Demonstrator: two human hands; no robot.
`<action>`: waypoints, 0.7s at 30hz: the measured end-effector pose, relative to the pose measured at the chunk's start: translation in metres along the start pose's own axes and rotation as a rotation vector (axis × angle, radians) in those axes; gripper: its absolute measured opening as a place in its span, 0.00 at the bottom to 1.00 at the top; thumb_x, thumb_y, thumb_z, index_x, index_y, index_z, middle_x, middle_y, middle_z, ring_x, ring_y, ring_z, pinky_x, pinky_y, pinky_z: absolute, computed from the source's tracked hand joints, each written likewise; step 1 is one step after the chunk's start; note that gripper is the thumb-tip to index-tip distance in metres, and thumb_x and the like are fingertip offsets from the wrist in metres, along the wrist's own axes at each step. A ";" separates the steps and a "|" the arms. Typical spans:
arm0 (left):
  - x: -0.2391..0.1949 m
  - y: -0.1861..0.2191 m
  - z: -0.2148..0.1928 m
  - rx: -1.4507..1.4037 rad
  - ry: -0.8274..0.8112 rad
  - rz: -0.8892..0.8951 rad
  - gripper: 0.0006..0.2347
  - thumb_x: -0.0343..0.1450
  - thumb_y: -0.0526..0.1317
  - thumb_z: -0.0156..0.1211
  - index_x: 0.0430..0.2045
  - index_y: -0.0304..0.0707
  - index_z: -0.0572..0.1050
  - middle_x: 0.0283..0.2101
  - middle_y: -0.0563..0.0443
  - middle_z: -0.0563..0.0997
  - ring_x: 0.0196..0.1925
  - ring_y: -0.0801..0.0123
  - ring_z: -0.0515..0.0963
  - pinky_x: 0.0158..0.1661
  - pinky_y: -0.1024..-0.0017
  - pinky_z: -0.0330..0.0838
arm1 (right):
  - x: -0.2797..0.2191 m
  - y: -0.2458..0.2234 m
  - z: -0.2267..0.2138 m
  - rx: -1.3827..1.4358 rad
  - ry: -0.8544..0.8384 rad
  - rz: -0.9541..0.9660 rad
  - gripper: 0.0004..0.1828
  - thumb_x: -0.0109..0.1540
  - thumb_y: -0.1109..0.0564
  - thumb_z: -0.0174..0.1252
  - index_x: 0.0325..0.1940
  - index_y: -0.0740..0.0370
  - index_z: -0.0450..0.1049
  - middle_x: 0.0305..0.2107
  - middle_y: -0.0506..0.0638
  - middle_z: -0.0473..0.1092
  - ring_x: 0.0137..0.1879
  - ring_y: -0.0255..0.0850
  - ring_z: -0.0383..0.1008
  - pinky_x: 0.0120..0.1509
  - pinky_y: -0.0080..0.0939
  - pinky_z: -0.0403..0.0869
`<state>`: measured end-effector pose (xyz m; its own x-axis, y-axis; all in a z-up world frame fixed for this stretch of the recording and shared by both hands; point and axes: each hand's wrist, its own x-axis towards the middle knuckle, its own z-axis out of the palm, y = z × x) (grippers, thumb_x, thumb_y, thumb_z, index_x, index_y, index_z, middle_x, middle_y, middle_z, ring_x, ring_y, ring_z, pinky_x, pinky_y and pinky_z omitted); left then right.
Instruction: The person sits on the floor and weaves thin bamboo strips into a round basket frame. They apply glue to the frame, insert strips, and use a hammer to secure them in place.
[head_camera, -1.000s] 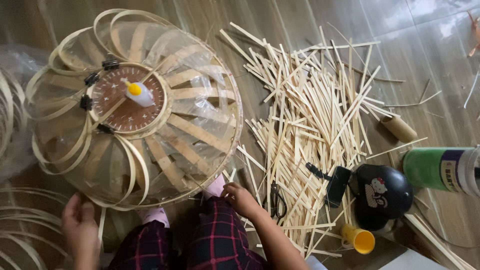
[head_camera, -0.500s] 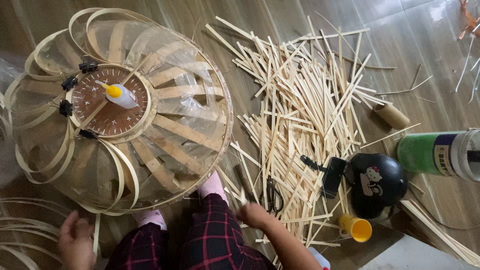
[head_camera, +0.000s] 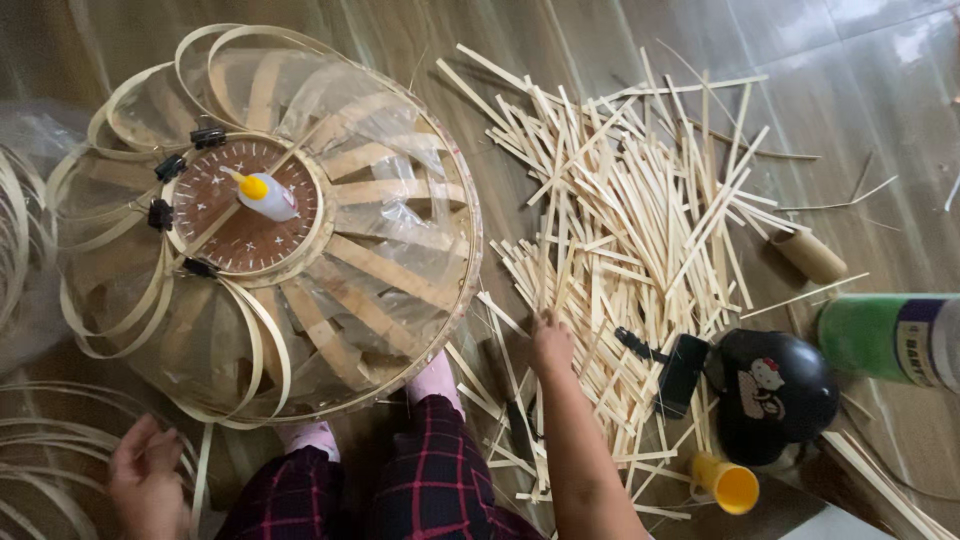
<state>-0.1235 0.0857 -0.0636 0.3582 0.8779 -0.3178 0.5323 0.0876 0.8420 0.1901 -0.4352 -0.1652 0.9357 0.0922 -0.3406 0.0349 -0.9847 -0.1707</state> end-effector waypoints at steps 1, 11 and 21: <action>0.001 0.000 -0.004 0.014 -0.002 0.005 0.16 0.80 0.32 0.52 0.64 0.26 0.69 0.56 0.39 0.76 0.59 0.62 0.77 0.57 0.68 0.73 | -0.001 0.001 -0.001 0.050 0.087 -0.004 0.18 0.59 0.44 0.70 0.50 0.49 0.78 0.47 0.52 0.76 0.53 0.52 0.75 0.55 0.52 0.74; 0.005 -0.005 0.001 -0.084 -0.018 -0.012 0.17 0.80 0.31 0.50 0.66 0.23 0.65 0.64 0.34 0.73 0.62 0.58 0.77 0.61 0.66 0.73 | -0.013 0.034 -0.058 0.911 0.330 0.410 0.08 0.70 0.59 0.55 0.46 0.63 0.79 0.32 0.57 0.76 0.31 0.46 0.71 0.34 0.44 0.69; 0.002 -0.006 -0.005 -0.084 -0.037 -0.005 0.17 0.82 0.33 0.49 0.66 0.23 0.65 0.64 0.33 0.73 0.60 0.59 0.78 0.60 0.65 0.73 | -0.014 0.005 -0.019 0.336 -0.036 0.294 0.14 0.64 0.49 0.57 0.51 0.55 0.76 0.39 0.59 0.77 0.46 0.56 0.77 0.53 0.55 0.74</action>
<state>-0.1296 0.0890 -0.0673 0.3846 0.8597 -0.3362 0.4680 0.1323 0.8738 0.1841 -0.4444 -0.1434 0.8756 -0.1737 -0.4508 -0.3526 -0.8676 -0.3506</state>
